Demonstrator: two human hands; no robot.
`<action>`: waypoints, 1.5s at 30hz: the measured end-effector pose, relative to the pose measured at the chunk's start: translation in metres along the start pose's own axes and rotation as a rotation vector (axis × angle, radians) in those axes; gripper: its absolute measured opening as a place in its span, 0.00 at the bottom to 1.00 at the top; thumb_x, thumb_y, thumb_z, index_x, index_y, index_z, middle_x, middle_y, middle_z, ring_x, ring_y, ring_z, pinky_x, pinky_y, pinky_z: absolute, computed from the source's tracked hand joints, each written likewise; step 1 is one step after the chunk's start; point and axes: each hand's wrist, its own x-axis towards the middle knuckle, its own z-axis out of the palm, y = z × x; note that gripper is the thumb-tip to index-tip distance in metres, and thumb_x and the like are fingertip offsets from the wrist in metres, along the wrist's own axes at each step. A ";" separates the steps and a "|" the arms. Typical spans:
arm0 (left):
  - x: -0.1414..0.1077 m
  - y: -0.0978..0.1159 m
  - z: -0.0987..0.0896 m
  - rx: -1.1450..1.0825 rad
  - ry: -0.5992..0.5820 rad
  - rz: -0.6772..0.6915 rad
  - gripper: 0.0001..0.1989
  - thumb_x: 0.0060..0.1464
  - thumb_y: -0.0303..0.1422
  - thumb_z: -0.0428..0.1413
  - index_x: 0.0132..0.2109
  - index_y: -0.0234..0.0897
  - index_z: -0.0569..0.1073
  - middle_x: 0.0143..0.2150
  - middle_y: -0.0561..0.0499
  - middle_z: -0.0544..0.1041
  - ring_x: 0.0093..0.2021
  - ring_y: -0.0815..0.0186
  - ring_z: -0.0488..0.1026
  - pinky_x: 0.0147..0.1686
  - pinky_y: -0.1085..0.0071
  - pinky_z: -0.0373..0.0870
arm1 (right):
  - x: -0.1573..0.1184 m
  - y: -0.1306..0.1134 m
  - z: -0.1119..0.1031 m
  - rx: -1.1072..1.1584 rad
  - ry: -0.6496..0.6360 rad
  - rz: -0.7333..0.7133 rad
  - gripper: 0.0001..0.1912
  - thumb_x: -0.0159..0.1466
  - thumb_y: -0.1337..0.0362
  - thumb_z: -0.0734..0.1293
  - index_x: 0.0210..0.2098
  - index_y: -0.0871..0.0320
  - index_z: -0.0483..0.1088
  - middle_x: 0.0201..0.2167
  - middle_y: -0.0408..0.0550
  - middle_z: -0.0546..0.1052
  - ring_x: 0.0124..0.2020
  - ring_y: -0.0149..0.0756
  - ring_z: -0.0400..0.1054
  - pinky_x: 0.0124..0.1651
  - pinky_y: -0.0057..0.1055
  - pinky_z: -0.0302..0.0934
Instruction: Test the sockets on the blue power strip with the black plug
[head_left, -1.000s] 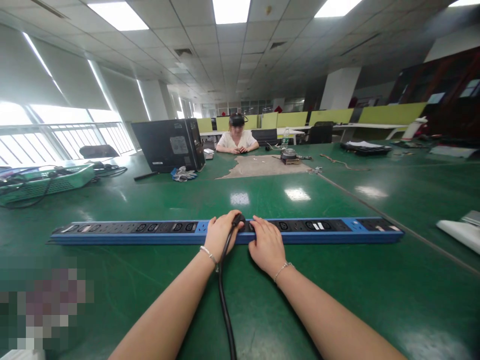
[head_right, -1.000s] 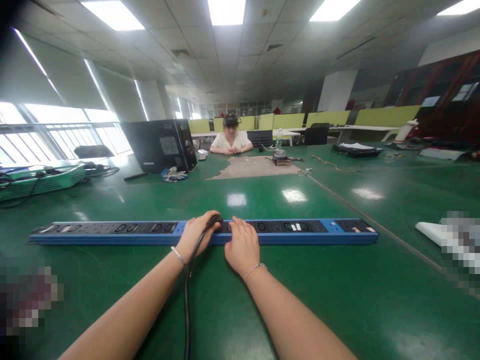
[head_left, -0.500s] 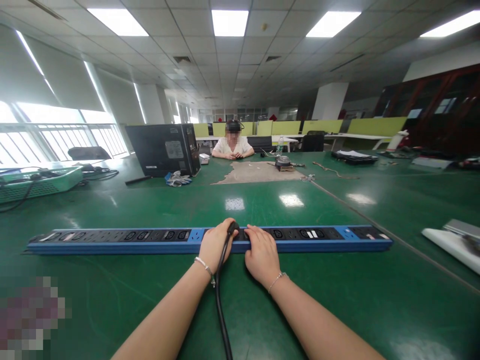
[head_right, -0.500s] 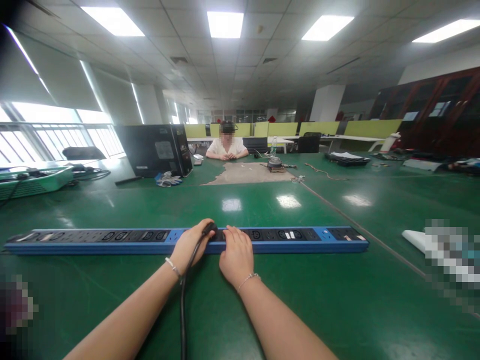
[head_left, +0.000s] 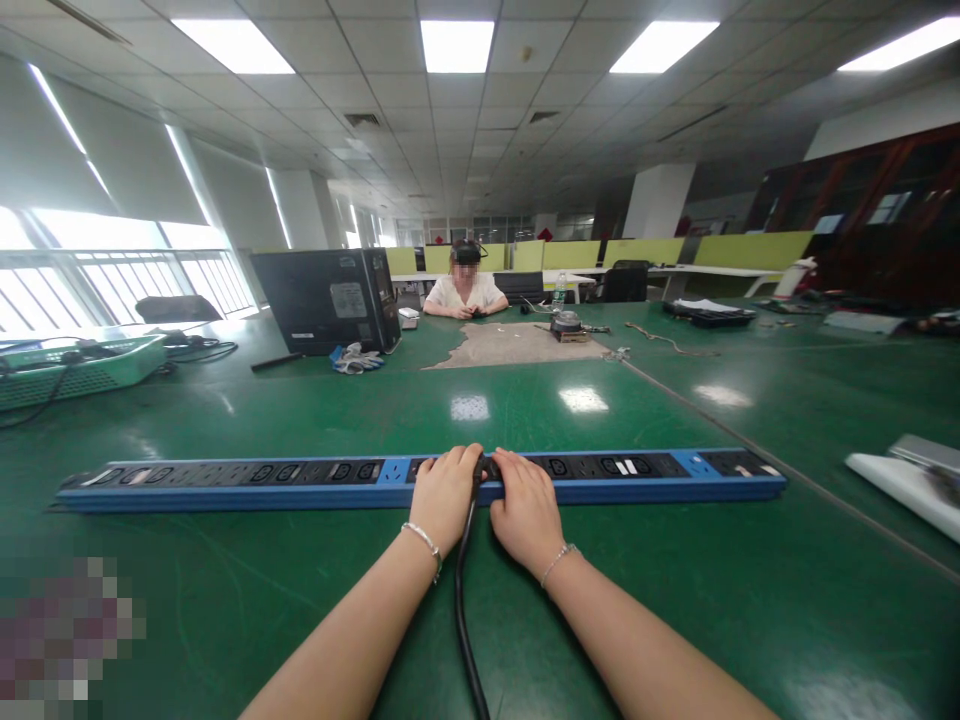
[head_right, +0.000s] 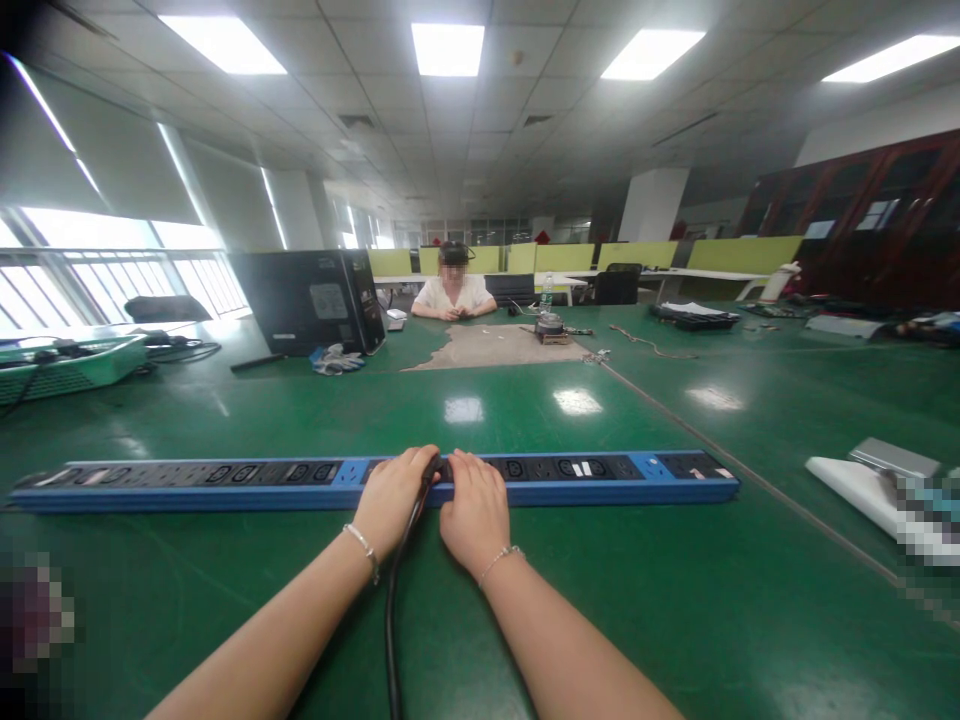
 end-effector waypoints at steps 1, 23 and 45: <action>-0.001 0.000 0.001 0.006 0.004 0.009 0.14 0.59 0.34 0.44 0.52 0.41 0.62 0.47 0.48 0.73 0.47 0.63 0.70 0.47 0.64 0.63 | 0.000 -0.001 -0.001 0.012 0.006 -0.018 0.29 0.51 0.75 0.57 0.53 0.63 0.63 0.53 0.53 0.68 0.55 0.40 0.59 0.58 0.40 0.51; -0.009 -0.014 0.031 0.119 0.183 -0.010 0.19 0.59 0.28 0.38 0.55 0.28 0.63 0.55 0.40 0.69 0.58 0.58 0.62 0.55 0.56 0.58 | 0.025 -0.021 0.011 0.001 -0.009 -0.061 0.13 0.62 0.64 0.59 0.45 0.56 0.68 0.44 0.47 0.76 0.46 0.36 0.67 0.48 0.33 0.55; -0.010 -0.015 0.029 0.045 0.152 0.007 0.29 0.48 0.45 0.55 0.53 0.30 0.64 0.56 0.38 0.68 0.59 0.53 0.60 0.56 0.54 0.55 | 0.034 0.030 -0.023 0.224 0.283 0.186 0.16 0.61 0.58 0.58 0.43 0.58 0.70 0.42 0.51 0.76 0.43 0.40 0.70 0.48 0.37 0.63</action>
